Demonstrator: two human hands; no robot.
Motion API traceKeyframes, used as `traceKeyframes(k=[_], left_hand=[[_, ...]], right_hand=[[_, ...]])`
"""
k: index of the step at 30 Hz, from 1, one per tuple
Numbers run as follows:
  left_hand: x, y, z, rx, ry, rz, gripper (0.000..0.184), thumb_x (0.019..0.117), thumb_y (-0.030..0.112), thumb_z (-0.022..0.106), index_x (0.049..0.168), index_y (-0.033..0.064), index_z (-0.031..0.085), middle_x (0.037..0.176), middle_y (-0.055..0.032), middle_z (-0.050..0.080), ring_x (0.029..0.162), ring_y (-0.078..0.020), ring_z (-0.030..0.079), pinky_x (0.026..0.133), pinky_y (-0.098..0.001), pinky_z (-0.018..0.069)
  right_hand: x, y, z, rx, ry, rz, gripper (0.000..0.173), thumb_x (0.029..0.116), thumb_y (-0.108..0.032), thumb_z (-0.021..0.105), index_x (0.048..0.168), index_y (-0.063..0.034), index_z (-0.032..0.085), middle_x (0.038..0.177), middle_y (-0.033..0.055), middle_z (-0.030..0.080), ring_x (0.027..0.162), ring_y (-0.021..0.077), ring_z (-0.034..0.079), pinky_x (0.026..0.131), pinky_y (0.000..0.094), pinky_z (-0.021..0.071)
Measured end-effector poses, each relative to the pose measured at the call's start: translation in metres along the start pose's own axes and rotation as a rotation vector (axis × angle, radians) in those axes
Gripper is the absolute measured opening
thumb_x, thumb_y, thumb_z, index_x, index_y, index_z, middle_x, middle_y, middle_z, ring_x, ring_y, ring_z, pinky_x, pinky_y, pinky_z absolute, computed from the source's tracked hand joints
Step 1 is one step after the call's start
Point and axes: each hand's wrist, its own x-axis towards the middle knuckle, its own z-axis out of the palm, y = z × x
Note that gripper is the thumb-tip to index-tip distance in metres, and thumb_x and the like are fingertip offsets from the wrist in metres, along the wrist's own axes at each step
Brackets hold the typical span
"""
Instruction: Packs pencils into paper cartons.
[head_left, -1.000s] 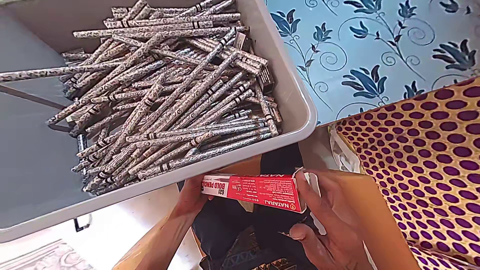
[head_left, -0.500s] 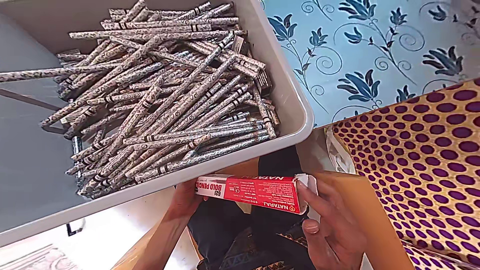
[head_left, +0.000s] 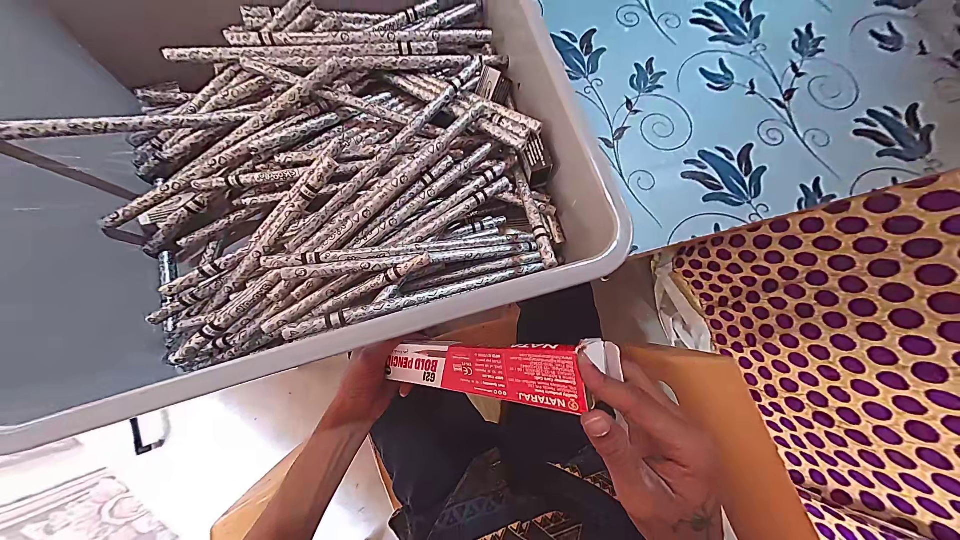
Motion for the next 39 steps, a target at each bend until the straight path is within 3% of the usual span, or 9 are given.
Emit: traceKeyframes(k=[4,9,25,30,34,39], left_hand=[[0.0,0.0,0.006,-0.021,0.014,-0.021,0.035,0.1017,0.005,0.04,0.085,0.0142,0.069,0.068,-0.0029,0.074,0.046,-0.0043,0.064,0.039,-0.0163,0.0494],[0.002,-0.001,0.004,0.002,0.024,-0.036,0.035,0.1024,0.005,0.039,0.085,0.0125,0.067,0.065,-0.0026,0.072,0.045,-0.0044,0.062,0.038,-0.0163,0.0487],[0.005,-0.002,0.0,0.101,0.012,-0.006,0.036,0.1014,0.008,0.041,0.082,0.0147,0.07,0.065,0.001,0.071,0.044,-0.0029,0.061,0.037,-0.017,0.0483],[0.01,-0.013,0.001,0.098,-0.016,-0.057,0.039,0.1029,0.009,0.038,0.084,0.0152,0.072,0.066,0.0017,0.071,0.046,-0.0027,0.062,0.038,-0.0173,0.049],[0.011,-0.019,0.0,0.06,-0.03,-0.079,0.035,0.1033,0.01,0.04,0.085,0.0129,0.07,0.066,0.0002,0.07,0.047,-0.0039,0.063,0.039,-0.0188,0.0497],[0.009,-0.012,-0.001,0.089,-0.015,-0.061,0.031,0.1025,0.006,0.035,0.098,0.014,0.065,0.066,0.003,0.069,0.046,-0.0033,0.061,0.037,-0.0179,0.0485]], right_hand=[[0.001,0.009,-0.003,-0.108,0.098,-0.121,0.029,0.1023,-0.031,0.064,0.124,-0.0138,0.073,0.112,-0.0031,0.07,0.107,-0.0027,0.064,0.092,0.0122,0.0534],[0.002,0.007,-0.005,-0.121,0.023,-0.075,0.04,0.1,-0.035,0.066,0.13,-0.0075,0.069,0.113,0.0025,0.071,0.109,-0.0019,0.064,0.094,0.0134,0.053],[0.005,-0.006,-0.01,-0.233,-0.049,-0.014,0.035,0.0995,-0.034,0.067,0.116,-0.0043,0.075,0.092,0.0061,0.068,0.09,-0.0012,0.061,0.082,0.0086,0.0489],[0.005,0.005,-0.01,-0.169,0.001,-0.019,0.035,0.0982,-0.033,0.069,0.114,-0.0024,0.075,0.092,0.0049,0.07,0.09,-0.0029,0.063,0.083,0.0088,0.0504],[0.008,0.004,-0.016,-0.22,-0.066,0.005,0.038,0.0987,-0.035,0.068,0.116,-0.0025,0.075,0.093,0.0053,0.071,0.09,-0.001,0.064,0.083,0.0104,0.0513],[0.009,-0.003,-0.015,-0.239,-0.097,-0.008,0.032,0.0977,-0.031,0.068,0.114,-0.0037,0.076,0.094,0.0065,0.073,0.09,0.0004,0.064,0.082,0.0104,0.0497]])
